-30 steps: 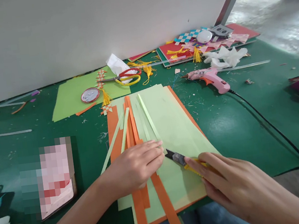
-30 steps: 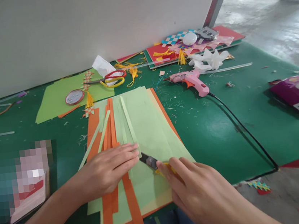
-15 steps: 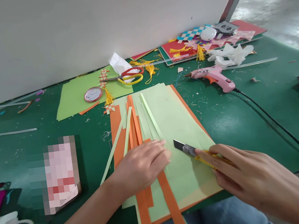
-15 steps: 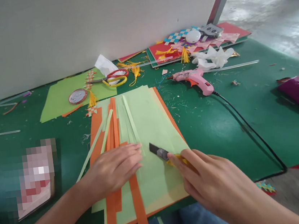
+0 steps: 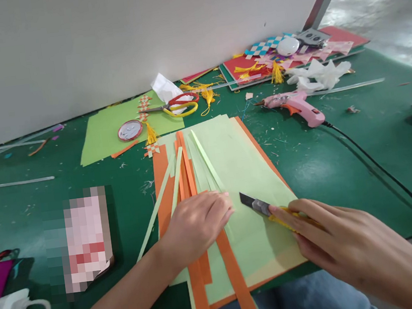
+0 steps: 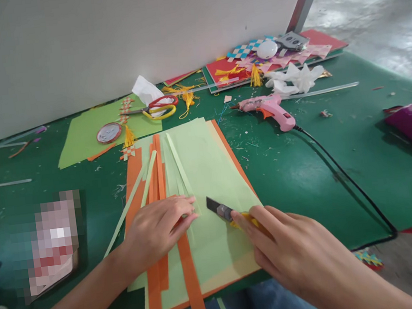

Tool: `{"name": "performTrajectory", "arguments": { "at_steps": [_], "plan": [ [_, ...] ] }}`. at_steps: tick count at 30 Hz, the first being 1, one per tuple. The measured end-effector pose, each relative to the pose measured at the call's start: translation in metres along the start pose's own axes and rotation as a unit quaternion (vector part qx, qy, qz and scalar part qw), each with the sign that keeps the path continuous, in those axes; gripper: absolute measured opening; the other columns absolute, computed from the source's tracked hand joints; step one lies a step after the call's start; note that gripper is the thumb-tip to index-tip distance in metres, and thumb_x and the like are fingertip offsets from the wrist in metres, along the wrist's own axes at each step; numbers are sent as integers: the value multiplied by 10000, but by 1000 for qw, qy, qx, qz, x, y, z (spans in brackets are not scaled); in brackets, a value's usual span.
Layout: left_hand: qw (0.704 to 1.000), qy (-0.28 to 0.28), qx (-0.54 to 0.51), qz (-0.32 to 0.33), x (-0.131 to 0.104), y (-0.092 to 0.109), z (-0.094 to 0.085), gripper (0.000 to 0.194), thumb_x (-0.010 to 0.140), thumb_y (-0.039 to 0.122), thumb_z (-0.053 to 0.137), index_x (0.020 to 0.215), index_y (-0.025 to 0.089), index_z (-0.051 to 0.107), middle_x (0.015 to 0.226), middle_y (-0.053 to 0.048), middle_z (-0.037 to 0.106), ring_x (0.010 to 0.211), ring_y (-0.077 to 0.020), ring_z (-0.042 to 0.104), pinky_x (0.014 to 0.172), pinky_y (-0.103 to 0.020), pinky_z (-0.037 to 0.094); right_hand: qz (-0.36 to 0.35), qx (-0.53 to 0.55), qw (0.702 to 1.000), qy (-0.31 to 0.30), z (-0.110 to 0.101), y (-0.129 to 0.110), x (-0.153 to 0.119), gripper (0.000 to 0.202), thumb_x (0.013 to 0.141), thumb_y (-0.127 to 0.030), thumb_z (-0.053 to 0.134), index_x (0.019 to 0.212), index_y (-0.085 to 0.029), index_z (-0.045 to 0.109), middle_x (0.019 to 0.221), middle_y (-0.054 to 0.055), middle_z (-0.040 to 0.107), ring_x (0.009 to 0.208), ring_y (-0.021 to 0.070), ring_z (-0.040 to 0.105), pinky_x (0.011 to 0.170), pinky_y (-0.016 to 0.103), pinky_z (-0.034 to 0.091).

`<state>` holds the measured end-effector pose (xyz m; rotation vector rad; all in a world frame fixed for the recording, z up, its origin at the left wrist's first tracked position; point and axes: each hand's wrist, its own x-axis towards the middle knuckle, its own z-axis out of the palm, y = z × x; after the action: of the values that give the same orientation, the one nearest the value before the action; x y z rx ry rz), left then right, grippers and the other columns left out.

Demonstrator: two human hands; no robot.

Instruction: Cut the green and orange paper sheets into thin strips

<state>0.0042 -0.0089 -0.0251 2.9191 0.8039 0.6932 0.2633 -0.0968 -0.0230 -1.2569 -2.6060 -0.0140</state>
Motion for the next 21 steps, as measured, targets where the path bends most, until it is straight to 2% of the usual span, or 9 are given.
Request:
{"name": "performTrajectory", "arguments": {
  "at_steps": [5,13,18,21],
  "plan": [
    [1000,7,17,15,0,0,0,98,966,243,532,911,161,539,897,-29,720,852,-158,701,769,-274,572,7,1,1000,-3,0,0,0,307,943,-155,357,1188,-131,540,973,103,617,738,180,624,553,325,520],
    [1000,-8,-14,7,3,-1,-4,129,986,189,458,910,162,558,878,-31,721,875,-149,707,748,-247,587,7,4,1000,-3,0,0,1,311,936,-139,356,1183,-123,545,980,110,625,757,191,630,573,339,532],
    [999,4,1,36,1,-2,-4,122,964,148,493,951,140,614,933,-51,736,925,-172,711,841,-305,594,-1,20,999,-25,-3,2,0,341,950,-170,369,1254,-137,520,1004,107,613,750,182,627,560,331,529],
    [999,-1,12,43,1,-2,-3,139,948,120,503,941,142,641,959,-65,736,948,-189,706,827,-319,598,-19,40,998,-40,-9,4,-1,349,962,-191,377,1279,-146,515,990,93,610,717,160,613,555,317,516]
  ]
}}
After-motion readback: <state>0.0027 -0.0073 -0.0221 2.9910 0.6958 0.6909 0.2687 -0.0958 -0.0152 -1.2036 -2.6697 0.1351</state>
